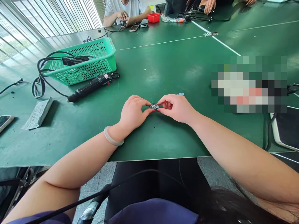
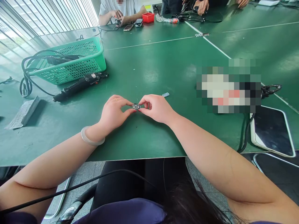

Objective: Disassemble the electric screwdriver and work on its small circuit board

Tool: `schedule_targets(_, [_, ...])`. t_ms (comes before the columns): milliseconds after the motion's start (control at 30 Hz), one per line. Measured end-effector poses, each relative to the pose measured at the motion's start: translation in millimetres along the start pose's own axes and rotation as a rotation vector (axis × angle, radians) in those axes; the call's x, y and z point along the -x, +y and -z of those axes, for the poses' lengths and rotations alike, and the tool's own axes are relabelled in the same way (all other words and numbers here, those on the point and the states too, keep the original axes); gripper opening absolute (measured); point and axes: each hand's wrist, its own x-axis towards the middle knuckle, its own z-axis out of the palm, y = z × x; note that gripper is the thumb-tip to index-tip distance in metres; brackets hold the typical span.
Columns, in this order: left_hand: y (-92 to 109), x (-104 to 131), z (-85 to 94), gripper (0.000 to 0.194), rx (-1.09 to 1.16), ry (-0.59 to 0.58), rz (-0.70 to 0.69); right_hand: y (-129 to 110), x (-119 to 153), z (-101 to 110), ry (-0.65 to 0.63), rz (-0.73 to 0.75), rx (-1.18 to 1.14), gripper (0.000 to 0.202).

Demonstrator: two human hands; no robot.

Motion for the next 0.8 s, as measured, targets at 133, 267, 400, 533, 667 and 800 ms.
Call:
schedule_targets(133, [4, 0, 0.4, 0.019, 0.153, -0.074, 0.152, -2, 1, 0, 0.023, -0.017, -0.003, 0.015])
schedule_targets(267, [8, 1, -3.0, 0.041, 0.809, -0.24, 0.484, -7, 2, -2, 0.067, -0.055, -0.035, 0.015])
schedule_targets(400, [13, 1, -2.7, 0.039, 1.298, -0.309, 0.649, -16, 3, -12, 0.1, -0.068, -0.076, 0.013])
schedule_targets(533, [16, 1, 0.9, 0.026, 1.422, -0.303, 0.713, -24, 3, -22, 0.126, -0.076, -0.037, 0.008])
schedule_targets(667, [17, 1, 2.7, 0.02, 1.424, -0.333, 0.79, -29, 5, -25, 0.101, -0.107, 0.04, 0.006])
schedule_targets(800, [18, 1, 6.1, 0.017, 1.406, -0.389, 0.86, -31, 5, -22, 0.027, -0.16, 0.083, 0.008])
